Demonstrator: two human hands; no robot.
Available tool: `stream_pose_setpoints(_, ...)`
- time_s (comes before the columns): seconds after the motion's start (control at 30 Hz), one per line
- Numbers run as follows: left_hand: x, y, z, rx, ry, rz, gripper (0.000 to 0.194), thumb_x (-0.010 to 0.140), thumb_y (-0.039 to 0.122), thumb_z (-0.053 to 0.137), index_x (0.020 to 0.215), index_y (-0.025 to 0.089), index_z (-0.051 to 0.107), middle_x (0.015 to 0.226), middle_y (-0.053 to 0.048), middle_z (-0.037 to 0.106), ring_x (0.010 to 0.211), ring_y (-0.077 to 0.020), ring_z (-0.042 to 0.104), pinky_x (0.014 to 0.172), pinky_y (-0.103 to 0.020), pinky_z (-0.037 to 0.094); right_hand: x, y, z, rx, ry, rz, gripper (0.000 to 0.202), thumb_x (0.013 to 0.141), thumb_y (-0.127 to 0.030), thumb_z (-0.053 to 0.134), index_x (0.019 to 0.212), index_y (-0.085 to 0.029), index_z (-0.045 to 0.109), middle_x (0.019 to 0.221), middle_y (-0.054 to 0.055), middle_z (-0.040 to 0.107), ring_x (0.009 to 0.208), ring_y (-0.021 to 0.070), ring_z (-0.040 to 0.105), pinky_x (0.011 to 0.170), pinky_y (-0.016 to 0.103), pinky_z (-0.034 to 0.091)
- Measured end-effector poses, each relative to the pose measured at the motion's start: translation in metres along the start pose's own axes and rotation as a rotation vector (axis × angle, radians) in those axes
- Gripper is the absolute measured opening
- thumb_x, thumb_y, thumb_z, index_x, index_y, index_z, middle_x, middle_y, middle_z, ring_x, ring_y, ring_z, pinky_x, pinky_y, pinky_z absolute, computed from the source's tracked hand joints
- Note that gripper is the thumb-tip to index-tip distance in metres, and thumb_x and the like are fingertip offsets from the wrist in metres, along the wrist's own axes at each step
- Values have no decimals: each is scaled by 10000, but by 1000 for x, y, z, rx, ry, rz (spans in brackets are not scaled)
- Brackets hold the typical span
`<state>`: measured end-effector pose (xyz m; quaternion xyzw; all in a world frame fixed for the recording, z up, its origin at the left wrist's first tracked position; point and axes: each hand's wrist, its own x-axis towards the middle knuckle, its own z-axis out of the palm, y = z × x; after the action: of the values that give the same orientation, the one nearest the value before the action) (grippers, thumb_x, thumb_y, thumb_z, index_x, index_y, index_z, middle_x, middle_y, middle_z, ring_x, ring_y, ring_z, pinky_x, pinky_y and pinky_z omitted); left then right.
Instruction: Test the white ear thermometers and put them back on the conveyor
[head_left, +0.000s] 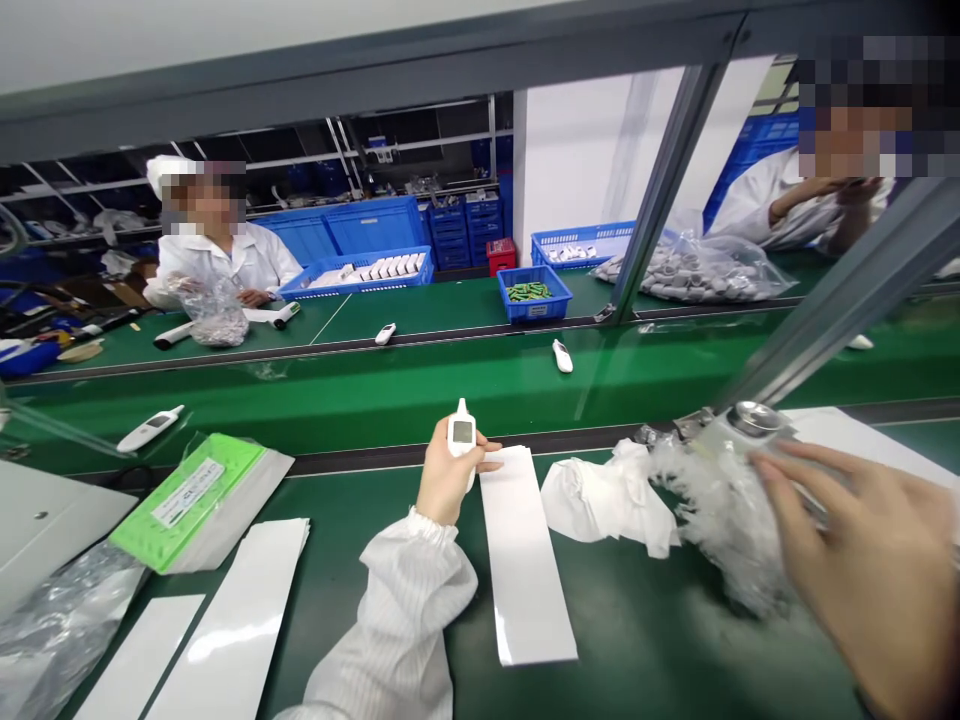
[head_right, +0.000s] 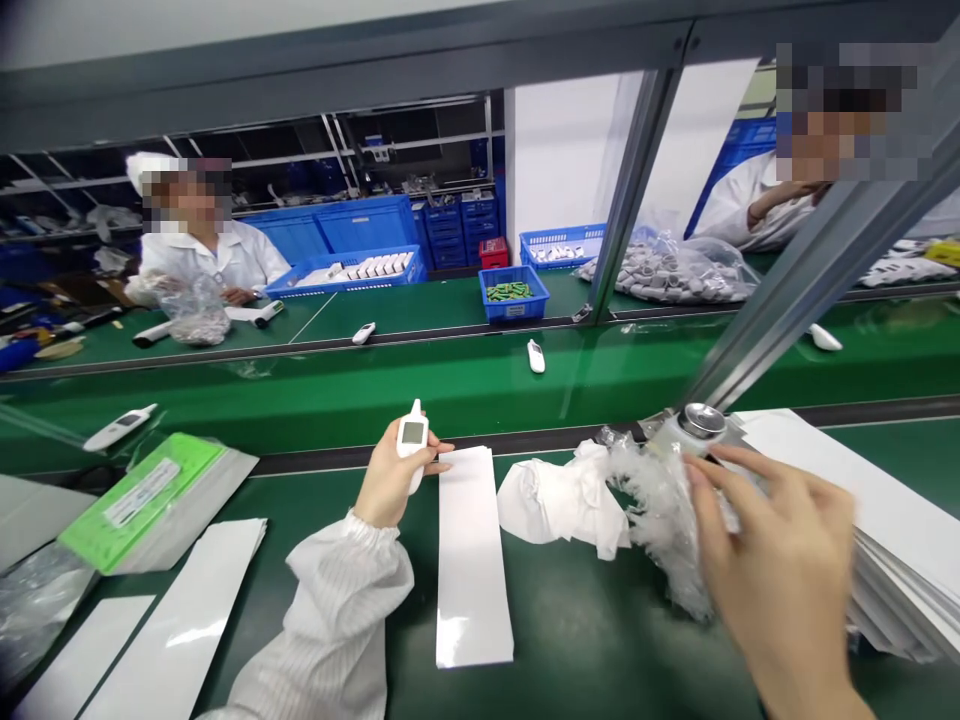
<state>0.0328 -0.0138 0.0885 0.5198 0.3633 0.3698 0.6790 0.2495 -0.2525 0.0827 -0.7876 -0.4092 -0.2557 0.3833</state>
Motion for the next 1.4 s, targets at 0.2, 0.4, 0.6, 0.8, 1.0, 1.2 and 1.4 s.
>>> stream_pose_setpoints(0.2, 18, -46, -2, -31, 68, -13, 335, 627, 67, 717, 879, 166, 519, 796, 2, 637, 947, -240, 701, 930, -423, 507, -1, -79, 88, 537, -436, 20, 140, 895, -319, 583, 885, -237, 697, 949, 57, 697, 940, 251, 621, 851, 437, 482)
stream_pose_setpoints(0.4, 22, -72, 1, -77, 82, 3, 385, 628, 121, 763, 928, 171, 527, 808, -13, 674, 960, -250, 704, 970, -440, 467, -25, -89, 168, 532, -523, 167, 142, 846, -283, 602, 868, -194, 711, 953, 74, 689, 871, 232, 652, 809, 400, 528)
stream_pose_setpoints(0.6, 22, -74, 2, -108, 99, 24, 375, 645, 76, 738, 936, 176, 524, 775, 17, 657, 923, -222, 710, 966, -400, 470, -31, -85, 178, 546, -517, 237, 209, 855, -325, 570, 875, -176, 716, 985, 108, 683, 932, 269, 640, 842, 429, 507)
stream_pose_setpoints(0.8, 21, -71, 4, -111, 105, 25, 399, 640, 76, 746, 950, 186, 519, 755, 29, 655, 908, -215, 713, 955, -386, 477, -31, -84, 184, 607, -511, 285, 303, 883, -419, 526, 815, -192, 715, 965, 113, 697, 897, 266, 659, 788, 410, 525)
stream_pose_setpoints(1.0, 21, -72, 4, -87, 104, 23, 416, 643, 71, 743, 972, 184, 516, 762, 28, 654, 921, -225, 714, 959, -403, 476, -30, -84, 190, 616, -501, 312, 272, 869, -389, 539, 757, -196, 693, 905, 103, 699, 838, 248, 667, 736, 380, 529)
stream_pose_setpoints(1.2, 23, -74, 3, -54, 100, 39, 424, 661, 65, 726, 1007, 181, 510, 777, 28, 655, 928, -219, 711, 968, -401, 468, -24, -87, 188, 564, -474, 243, 110, 798, -252, 597, 707, -201, 629, 866, 76, 681, 878, 250, 622, 799, 397, 493)
stream_pose_setpoints(1.4, 25, -77, 3, -47, 104, 54, 457, 645, 68, 743, 1017, 186, 507, 758, 31, 653, 897, -214, 712, 947, -394, 481, -28, -94, 165, 531, -498, 73, 65, 759, -163, 592, 714, -208, 603, 908, 53, 671, 944, 256, 556, 884, 426, 418)
